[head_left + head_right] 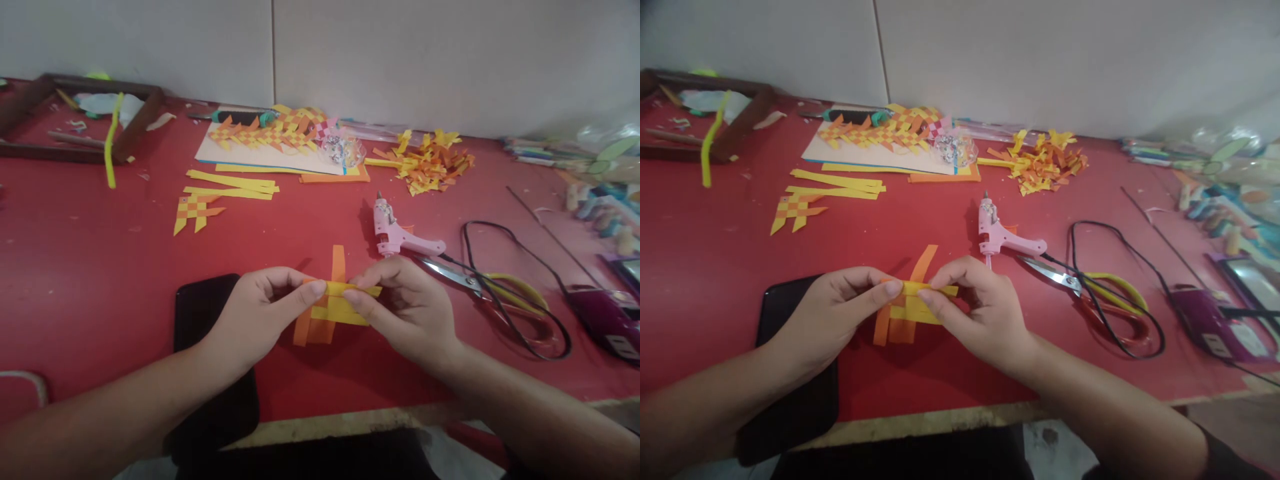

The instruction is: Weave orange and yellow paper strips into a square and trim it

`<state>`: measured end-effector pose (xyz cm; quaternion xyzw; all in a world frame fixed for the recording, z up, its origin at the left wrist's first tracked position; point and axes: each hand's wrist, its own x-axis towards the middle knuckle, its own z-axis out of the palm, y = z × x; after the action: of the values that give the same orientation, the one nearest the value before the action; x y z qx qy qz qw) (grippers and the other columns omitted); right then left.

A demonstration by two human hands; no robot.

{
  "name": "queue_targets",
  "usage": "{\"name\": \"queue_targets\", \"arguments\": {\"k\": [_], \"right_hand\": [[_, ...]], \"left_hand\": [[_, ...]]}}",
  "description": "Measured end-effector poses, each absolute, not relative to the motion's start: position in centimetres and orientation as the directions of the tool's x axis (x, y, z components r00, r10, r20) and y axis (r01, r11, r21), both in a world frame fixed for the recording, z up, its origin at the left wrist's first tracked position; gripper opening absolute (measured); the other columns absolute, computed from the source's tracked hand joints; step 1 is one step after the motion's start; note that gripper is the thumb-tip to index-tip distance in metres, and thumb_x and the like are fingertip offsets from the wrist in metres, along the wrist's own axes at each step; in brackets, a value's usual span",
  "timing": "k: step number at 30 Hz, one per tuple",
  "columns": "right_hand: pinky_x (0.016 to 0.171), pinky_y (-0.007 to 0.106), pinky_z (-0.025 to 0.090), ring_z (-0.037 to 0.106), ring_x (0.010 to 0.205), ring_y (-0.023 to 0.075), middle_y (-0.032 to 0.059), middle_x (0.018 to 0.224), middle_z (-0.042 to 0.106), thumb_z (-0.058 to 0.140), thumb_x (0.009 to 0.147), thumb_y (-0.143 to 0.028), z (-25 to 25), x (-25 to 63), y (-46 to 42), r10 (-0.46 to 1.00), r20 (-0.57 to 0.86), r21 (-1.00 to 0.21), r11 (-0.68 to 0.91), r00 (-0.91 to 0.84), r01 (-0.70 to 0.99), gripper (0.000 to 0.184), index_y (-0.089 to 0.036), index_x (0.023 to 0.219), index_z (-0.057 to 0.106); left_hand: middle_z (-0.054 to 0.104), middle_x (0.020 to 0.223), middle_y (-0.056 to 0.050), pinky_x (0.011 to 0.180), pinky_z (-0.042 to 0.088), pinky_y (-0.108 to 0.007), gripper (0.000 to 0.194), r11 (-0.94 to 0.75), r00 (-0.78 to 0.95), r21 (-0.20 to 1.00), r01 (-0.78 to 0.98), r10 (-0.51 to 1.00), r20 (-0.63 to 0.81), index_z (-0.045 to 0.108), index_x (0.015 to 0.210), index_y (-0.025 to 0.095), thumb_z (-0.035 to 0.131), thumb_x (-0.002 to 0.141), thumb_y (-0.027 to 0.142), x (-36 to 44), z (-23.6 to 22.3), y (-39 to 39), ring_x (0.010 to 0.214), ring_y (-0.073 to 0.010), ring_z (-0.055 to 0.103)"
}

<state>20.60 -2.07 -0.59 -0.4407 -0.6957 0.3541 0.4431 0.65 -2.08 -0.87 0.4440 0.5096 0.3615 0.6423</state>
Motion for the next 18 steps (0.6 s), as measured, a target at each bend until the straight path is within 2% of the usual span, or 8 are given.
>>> {"name": "queue_targets", "arguments": {"k": [4, 11, 15, 18], "right_hand": [[0.048, 0.021, 0.044, 0.055, 0.054, 0.0093, -0.0026, 0.067, 0.062, 0.066, 0.088, -0.021, -0.61, 20.45, -2.13, 0.948, 0.232, -0.929, 0.283, -0.218, 0.239, 0.012, -0.022, 0.085, 0.055], [0.050, 0.021, 0.044, 0.057, 0.056, 0.0094, -0.0025, 0.070, 0.063, 0.065, 0.088, -0.017, -0.74, 20.63, -2.09, 0.947, 0.224, -0.938, 0.274, -0.229, 0.214, 0.012, -0.023, 0.086, 0.054], [0.051, 0.021, 0.046, 0.058, 0.058, 0.0093, -0.0027, 0.071, 0.064, 0.065, 0.088, -0.016, -0.83, 20.61, -2.25, 0.932, 0.249, -0.931, 0.306, -0.264, 0.200, 0.013, -0.024, 0.087, 0.055], [0.051, 0.021, 0.046, 0.057, 0.057, 0.0090, -0.0027, 0.071, 0.064, 0.065, 0.088, -0.016, -0.78, 20.55, -2.30, 0.925, 0.244, -0.934, 0.304, -0.291, 0.185, 0.013, -0.024, 0.086, 0.055]], "left_hand": [[0.065, 0.065, 0.003, 0.051, 0.039, -0.016, 0.025, 0.319, 0.220, 0.947, -0.028, 0.926, -0.306, 0.073, 0.074, 0.020, 0.072, 0.083, 0.043, 0.57, -0.77, -2.16, 0.054, -0.0063, 0.049], [0.073, 0.079, 0.001, 0.060, 0.047, -0.017, 0.018, 0.307, 0.306, 0.950, -0.050, 0.910, -0.278, 0.075, 0.086, 0.022, 0.072, 0.084, 0.039, 0.59, -0.74, -2.14, 0.067, -0.0090, 0.060], [0.061, 0.062, 0.004, 0.051, 0.040, -0.016, 0.024, 0.335, 0.307, 0.941, -0.039, 0.901, -0.308, 0.066, 0.073, 0.018, 0.073, 0.083, 0.039, 0.57, -0.59, -2.26, 0.054, -0.0065, 0.050], [0.057, 0.062, 0.005, 0.052, 0.038, -0.016, 0.026, 0.321, 0.319, 0.946, -0.054, 0.903, -0.288, 0.060, 0.069, 0.017, 0.072, 0.083, 0.036, 0.53, -0.52, -2.20, 0.055, -0.0057, 0.046]]}}
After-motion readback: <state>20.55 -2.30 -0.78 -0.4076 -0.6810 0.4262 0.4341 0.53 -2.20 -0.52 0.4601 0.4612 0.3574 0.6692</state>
